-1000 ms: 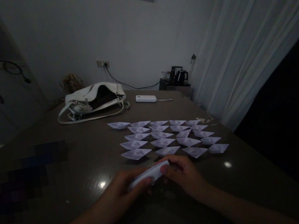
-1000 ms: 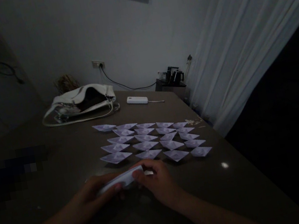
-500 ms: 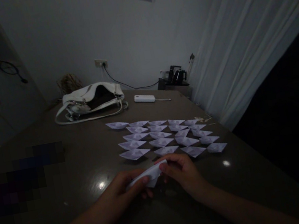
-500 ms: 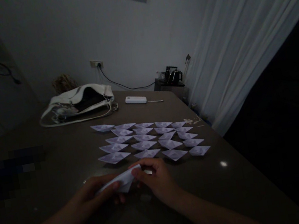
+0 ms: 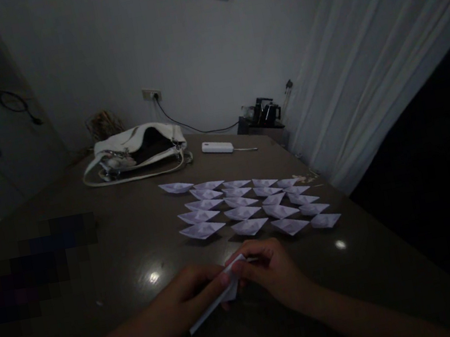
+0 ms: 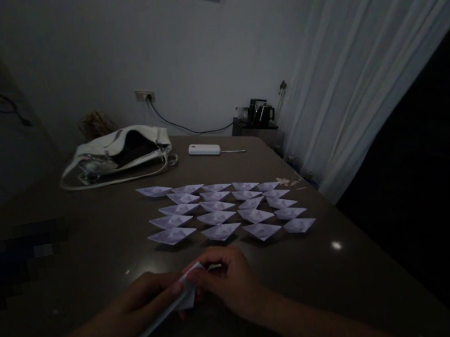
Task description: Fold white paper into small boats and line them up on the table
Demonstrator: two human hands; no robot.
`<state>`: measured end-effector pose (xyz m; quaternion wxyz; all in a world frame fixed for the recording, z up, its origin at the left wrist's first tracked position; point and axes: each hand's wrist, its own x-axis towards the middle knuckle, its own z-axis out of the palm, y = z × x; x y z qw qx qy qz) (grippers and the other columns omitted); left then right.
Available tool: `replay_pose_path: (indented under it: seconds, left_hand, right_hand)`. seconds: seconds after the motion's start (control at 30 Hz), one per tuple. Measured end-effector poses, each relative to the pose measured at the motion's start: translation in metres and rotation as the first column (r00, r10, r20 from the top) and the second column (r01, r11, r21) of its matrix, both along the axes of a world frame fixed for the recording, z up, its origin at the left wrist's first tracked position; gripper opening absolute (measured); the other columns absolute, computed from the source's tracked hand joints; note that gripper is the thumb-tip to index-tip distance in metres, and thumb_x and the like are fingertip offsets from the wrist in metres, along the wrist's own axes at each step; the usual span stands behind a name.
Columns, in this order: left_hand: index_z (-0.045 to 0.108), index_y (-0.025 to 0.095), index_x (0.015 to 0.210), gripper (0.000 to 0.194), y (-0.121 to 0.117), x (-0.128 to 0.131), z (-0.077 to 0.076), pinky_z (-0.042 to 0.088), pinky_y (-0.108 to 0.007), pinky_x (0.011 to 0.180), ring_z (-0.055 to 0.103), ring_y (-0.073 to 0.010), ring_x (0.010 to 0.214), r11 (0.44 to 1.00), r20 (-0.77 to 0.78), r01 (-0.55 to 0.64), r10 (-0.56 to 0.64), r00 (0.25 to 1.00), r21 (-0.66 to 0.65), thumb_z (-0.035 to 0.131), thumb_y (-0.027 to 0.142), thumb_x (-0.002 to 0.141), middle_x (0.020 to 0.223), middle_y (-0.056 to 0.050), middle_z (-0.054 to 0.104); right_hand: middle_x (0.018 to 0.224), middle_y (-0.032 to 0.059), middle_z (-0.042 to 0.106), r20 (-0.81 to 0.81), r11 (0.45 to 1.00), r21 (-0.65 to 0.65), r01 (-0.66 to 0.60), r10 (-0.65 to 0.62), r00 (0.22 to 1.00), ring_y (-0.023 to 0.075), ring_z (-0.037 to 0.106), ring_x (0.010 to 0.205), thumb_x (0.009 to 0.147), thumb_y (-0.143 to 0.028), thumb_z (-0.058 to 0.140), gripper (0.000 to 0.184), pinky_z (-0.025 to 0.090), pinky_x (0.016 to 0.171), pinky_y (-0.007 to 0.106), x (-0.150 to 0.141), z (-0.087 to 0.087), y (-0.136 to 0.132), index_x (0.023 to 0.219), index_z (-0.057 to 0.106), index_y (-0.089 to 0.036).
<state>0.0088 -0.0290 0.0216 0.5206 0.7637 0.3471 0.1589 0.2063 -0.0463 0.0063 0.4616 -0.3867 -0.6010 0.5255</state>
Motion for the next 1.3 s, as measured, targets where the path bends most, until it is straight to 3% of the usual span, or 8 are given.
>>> replay_pose_path:
  seconds: [0.2, 0.7, 0.87, 1.07, 1.3]
  left_hand:
    - [0.068, 0.016, 0.088, 0.056, -0.003, 0.001, 0.002, 0.048, -0.026, 0.072, 0.063, -0.0202, 0.081, 0.999, -0.089, -0.025, 0.029, 0.996, 0.048, 0.033, 0.059, 0.093, 0.083, -0.005, 0.068]
    - [0.069, 0.018, 0.078, 0.055, -0.002, 0.005, -0.003, 0.047, -0.022, 0.070, 0.061, -0.0163, 0.073, 0.999, 0.037, -0.038, 0.037, 0.999, 0.012, 0.037, 0.061, 0.093, 0.074, -0.002, 0.066]
    - [0.072, 0.019, 0.086, 0.058, -0.002, 0.001, -0.003, 0.047, -0.025, 0.065, 0.060, -0.0181, 0.073, 0.999, -0.027, -0.031, 0.030, 0.999, -0.018, 0.037, 0.065, 0.091, 0.076, -0.003, 0.068]
    - [0.072, 0.026, 0.106, 0.055, -0.005, -0.004, -0.002, 0.044, -0.031, 0.094, 0.060, -0.0243, 0.107, 0.992, -0.043, -0.067, 0.062, 0.997, -0.104, 0.037, 0.067, 0.091, 0.108, -0.002, 0.071]
    - [0.074, 0.022, 0.093, 0.054, -0.015, 0.002, 0.007, 0.045, -0.026, 0.092, 0.065, -0.0201, 0.095, 0.997, 0.082, 0.043, -0.038, 0.996, -0.066, 0.032, 0.056, 0.097, 0.095, -0.002, 0.072]
  right_hand:
    - [0.071, 0.0014, 0.065, 0.003, 1.000, -0.011, 0.019, -0.019, 1.000, 0.0080, 0.059, 0.054, 0.080, -0.038, 0.072, 0.022, 0.049, 0.051, 0.018, -0.001, -0.001, 0.000, 0.083, 0.076, -0.017]
    - [0.071, 0.0019, 0.064, 0.051, 1.000, -0.012, 0.015, -0.014, 0.999, 0.0097, 0.057, 0.056, 0.083, -0.045, 0.066, 0.029, 0.048, 0.052, 0.020, -0.001, 0.001, -0.001, 0.084, 0.076, -0.018]
    - [0.067, 0.0011, 0.061, 0.052, 1.000, 0.013, -0.003, 0.002, 0.999, 0.0101, 0.056, 0.056, 0.088, -0.045, 0.061, 0.031, 0.047, 0.052, 0.021, 0.000, 0.001, -0.001, 0.087, 0.076, -0.018]
    - [0.077, 0.0027, 0.061, 0.103, 0.990, 0.141, -0.015, 0.000, 0.995, 0.0110, 0.057, 0.065, 0.090, -0.039, 0.060, 0.026, 0.047, 0.057, 0.021, -0.002, 0.002, -0.006, 0.086, 0.076, -0.019]
    - [0.082, 0.0025, 0.058, 0.059, 0.993, 0.117, -0.036, 0.029, 0.998, 0.0108, 0.059, 0.064, 0.090, -0.042, 0.058, 0.028, 0.048, 0.055, 0.022, -0.006, 0.008, -0.011, 0.083, 0.076, -0.021]
